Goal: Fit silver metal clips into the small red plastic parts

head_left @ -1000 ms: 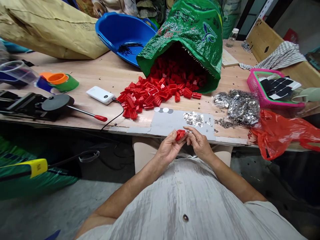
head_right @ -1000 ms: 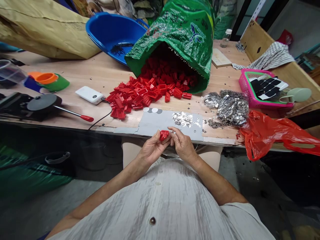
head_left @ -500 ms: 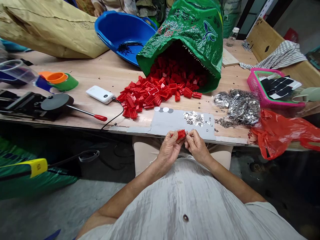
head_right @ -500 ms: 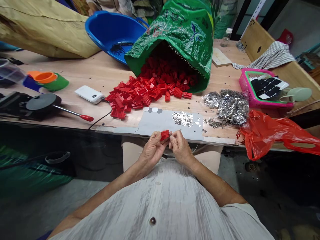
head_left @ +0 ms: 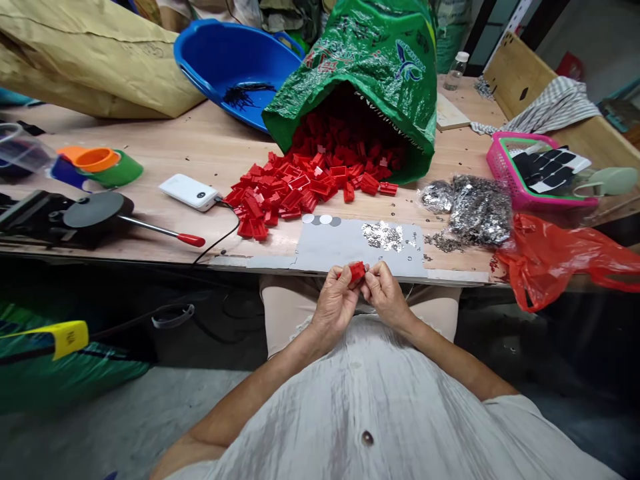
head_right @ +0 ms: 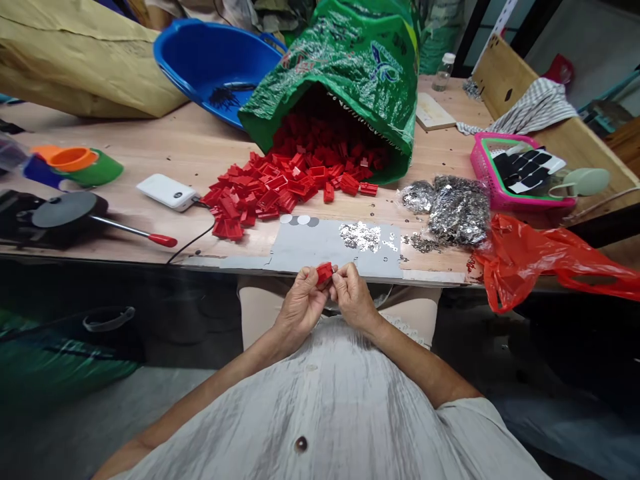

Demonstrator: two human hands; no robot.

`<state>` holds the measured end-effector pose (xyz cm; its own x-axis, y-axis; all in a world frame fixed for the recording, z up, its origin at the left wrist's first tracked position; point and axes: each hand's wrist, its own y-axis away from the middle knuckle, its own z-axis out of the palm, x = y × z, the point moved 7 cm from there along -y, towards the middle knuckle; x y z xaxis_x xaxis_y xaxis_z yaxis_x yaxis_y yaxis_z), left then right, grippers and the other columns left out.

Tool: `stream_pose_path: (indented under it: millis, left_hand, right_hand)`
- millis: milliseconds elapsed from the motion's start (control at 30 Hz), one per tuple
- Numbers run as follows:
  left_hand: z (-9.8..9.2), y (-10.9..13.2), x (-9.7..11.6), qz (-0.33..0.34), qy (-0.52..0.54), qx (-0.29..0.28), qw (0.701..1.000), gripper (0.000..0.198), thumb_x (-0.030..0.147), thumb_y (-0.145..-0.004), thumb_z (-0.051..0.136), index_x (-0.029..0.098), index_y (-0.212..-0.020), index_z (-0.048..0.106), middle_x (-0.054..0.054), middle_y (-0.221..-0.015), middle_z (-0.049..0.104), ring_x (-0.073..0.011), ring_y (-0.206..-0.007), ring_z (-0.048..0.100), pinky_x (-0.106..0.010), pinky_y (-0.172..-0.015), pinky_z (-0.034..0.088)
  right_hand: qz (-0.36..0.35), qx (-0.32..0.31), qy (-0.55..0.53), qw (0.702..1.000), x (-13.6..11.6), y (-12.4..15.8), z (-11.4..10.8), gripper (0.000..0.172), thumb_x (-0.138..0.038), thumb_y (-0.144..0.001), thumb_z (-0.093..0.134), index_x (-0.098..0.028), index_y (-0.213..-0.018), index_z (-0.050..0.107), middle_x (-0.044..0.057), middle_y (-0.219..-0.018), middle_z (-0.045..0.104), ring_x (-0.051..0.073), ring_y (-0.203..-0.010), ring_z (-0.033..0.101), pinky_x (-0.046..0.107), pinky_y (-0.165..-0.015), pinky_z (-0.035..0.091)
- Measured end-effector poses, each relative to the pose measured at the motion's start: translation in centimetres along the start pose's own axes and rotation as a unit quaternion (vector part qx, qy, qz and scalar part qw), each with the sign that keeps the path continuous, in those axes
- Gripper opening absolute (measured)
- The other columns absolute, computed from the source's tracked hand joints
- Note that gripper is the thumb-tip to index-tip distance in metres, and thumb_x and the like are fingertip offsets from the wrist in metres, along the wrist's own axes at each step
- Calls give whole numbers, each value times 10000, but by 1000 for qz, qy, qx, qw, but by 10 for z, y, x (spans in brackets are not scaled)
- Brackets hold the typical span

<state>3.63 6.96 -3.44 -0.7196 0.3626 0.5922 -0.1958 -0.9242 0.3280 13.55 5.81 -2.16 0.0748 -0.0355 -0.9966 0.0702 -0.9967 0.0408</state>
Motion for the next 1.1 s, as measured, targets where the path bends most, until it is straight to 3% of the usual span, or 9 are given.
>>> stream_pose_path:
  millis: [200, 333, 433, 533, 667, 767, 933, 1033, 1100]
  left_hand:
    - [-13, 5, 1, -54, -51, -13, 997, 331, 271, -727, 810, 167, -690, 498, -12, -858, 717, -153, -883, 691, -314, -901, 538]
    - [-45, 10, -15, -173, -134, 15, 976, 271, 237, -749, 789, 148, -720, 535, -58, -865, 718, -190, -878, 709, -332, -865, 573]
    - [-74, 4, -24, -198, -161, 88, 963, 231, 153, -751, 771, 151, -752, 540, -54, -841, 702, -167, -836, 706, -315, -835, 592]
    - [-89, -7, -32, -198, -177, 131, 955, 277, 109, -708, 792, 164, -749, 524, -47, -837, 688, -165, -827, 701, -335, -837, 597]
    - [-90, -16, -33, -181, -206, 116, 955, 375, 193, -622, 866, 158, -901, 617, -78, -946, 706, -207, -948, 691, -314, -831, 571]
    - [-77, -16, -20, -145, -286, 31, 947, 500, 338, -580, 885, 156, -996, 676, -102, -1029, 712, -255, -1031, 663, -356, -872, 538]
    - [-44, -9, 7, -185, -402, -160, 882, 361, 434, -699, 774, 142, -905, 724, -74, -866, 712, -206, -846, 674, -347, -800, 546]
    - [-36, -35, 60, -37, -472, -115, 873, 331, 385, -746, 720, 176, -1002, 704, -64, -963, 705, -193, -842, 669, -310, -723, 551]
    - [-36, -57, 107, 120, -551, -15, 826, 371, 329, -800, 663, 195, -1145, 655, -72, -1003, 693, -196, -833, 663, -325, -719, 549]
  right_hand:
    - [27, -56, 72, 995, 0, 2, -26, 237, -454, -969, 423, -234, -884, 450, -66, -602, 545, 108, -529, 487, 230, -565, 394]
    - [12, 62, 240, 969, -7, -1, -96, 221, -422, -942, 492, -219, -929, 579, 7, -772, 664, 163, -706, 606, 276, -671, 448]
    - [-31, 162, 386, 908, -11, -4, -144, 126, -290, -889, 551, -205, -927, 635, 69, -953, 696, 223, -892, 629, 332, -805, 453]
    - [-25, 173, 468, 866, -3, -10, -165, 164, -233, -877, 545, -199, -974, 674, 92, -990, 697, 247, -925, 625, 349, -822, 450]
    - [-19, 158, 499, 852, 8, -17, -168, 180, -250, -883, 547, -213, -972, 698, 82, -995, 711, 246, -920, 632, 345, -808, 455]
    - [-22, 150, 498, 854, 12, -19, -169, 182, -277, -885, 542, -221, -946, 704, 67, -983, 725, 237, -900, 642, 338, -795, 457]
    - [-12, 140, 482, 865, 19, -20, -177, 209, -326, -870, 538, -234, -964, 700, 50, -973, 741, 224, -852, 662, 326, -764, 458]
    - [-2, 131, 481, 867, 22, -20, -180, 220, -352, -854, 538, -235, -954, 695, 45, -964, 746, 227, -826, 669, 323, -736, 453]
    - [1, 136, 486, 863, 22, -20, -181, 234, -373, -850, 528, -228, -928, 695, 53, -945, 748, 233, -815, 669, 325, -725, 446]
